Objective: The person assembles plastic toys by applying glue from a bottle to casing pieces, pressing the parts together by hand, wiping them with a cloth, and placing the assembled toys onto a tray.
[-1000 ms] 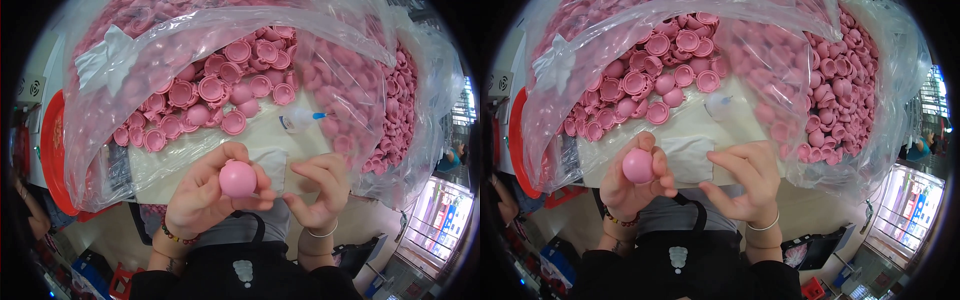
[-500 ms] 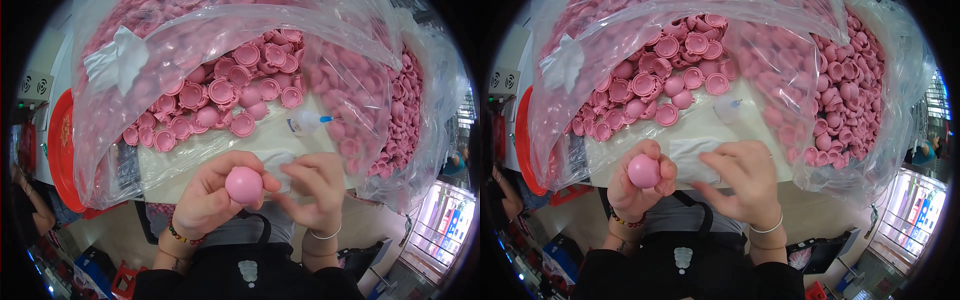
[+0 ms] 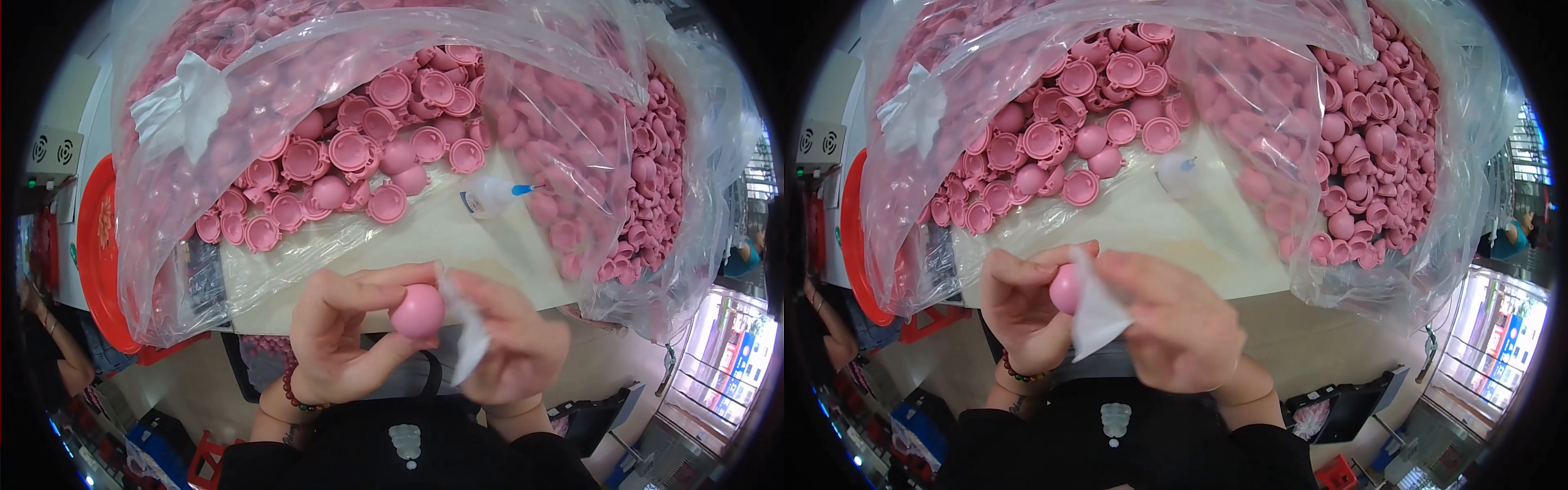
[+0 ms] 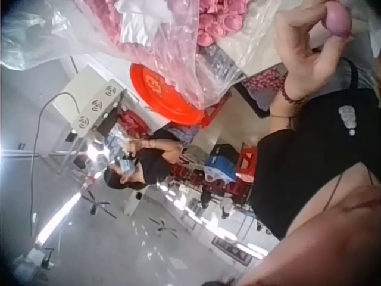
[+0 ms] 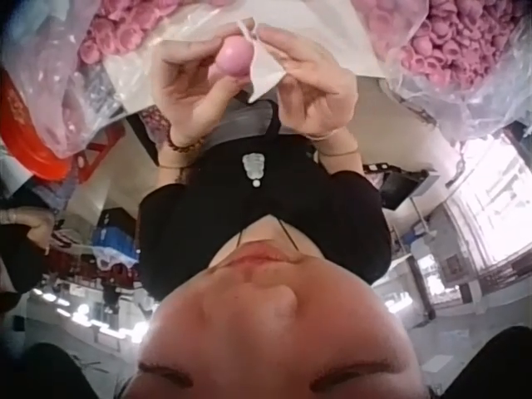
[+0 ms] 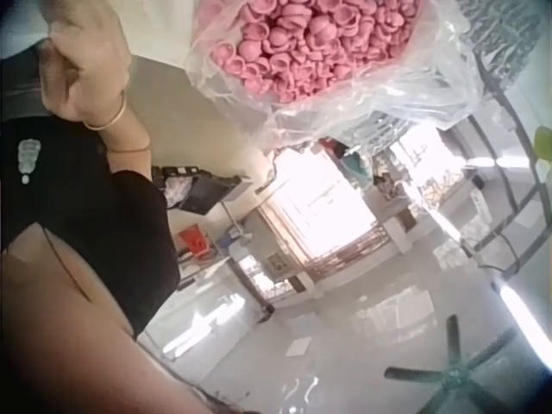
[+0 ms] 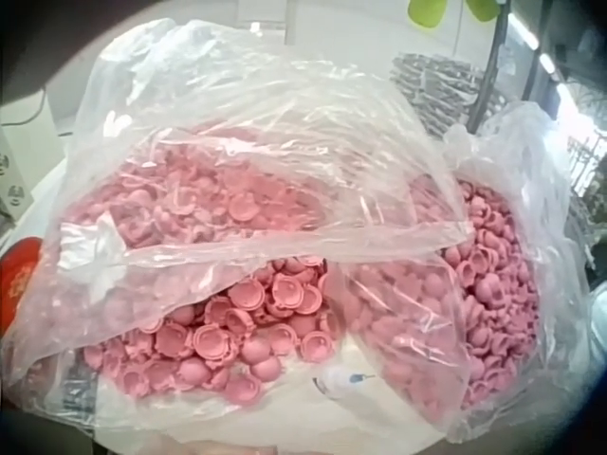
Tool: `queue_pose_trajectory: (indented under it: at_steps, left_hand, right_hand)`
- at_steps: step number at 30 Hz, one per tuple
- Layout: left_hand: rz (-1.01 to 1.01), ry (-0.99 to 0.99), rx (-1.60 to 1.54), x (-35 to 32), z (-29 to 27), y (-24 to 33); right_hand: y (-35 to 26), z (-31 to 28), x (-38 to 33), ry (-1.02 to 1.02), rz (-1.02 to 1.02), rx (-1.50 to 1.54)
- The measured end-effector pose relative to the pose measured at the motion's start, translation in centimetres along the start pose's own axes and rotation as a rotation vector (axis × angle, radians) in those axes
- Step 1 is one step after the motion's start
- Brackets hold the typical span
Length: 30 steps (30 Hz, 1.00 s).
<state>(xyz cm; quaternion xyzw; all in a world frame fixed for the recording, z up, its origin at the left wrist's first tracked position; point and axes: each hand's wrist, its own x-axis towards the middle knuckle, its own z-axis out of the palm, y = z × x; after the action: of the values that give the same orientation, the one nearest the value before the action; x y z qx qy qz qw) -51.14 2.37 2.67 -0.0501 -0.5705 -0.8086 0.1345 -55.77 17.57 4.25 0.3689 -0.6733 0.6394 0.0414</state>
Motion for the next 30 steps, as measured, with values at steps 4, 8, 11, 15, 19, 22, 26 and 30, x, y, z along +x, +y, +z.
queue_pose_trajectory:
  at_steps: [4, 8, 11, 15, 19, 22, 26, 30]
  left_hand:
    - [0.164, 0.052, 0.22, -0.2, -0.4, 0.1]
    - [0.039, -0.055, 0.251, 0.2, -0.5, -0.1]
    - [0.14, -0.032, 0.285, -0.6, -0.9, 0.0]
    - [0.122, 0.094, 0.271, 0.2, -0.4, 0.7]
    - [0.19, -0.147, 0.586, 0.2, -2.1, 2.0]
    - [0.512, 0.011, 0.616, -1.1, -4.0, 3.0]
    - [1.022, 0.917, 1.253, -2.2, -10.3, 7.6]
    - [0.278, 0.969, 1.36, -4.5, -19.2, 10.1]
  right_hand:
    - [-0.7, 0.8, 0.5, -0.065, -0.109, -0.146]
    - [-1.4, 0.7, 1.2, -0.4, -0.299, -0.329]
    - [-2.0, -0.5, 1.5, -0.385, -0.287, 0.034]
    - [-0.3, -1.7, 0.8, 0.034, 0.125, -0.002]
    - [2.3, -1.1, 1.2, -0.095, 0.207, -0.702]
    - [1.9, -1.6, 0.7, -0.01, 0.236, -0.708]
    - [2.2, -2.5, 1.2, 0.288, 0.258, -0.484]
    - [3.0, -2.4, 2.9, 0.277, 0.313, -0.427]
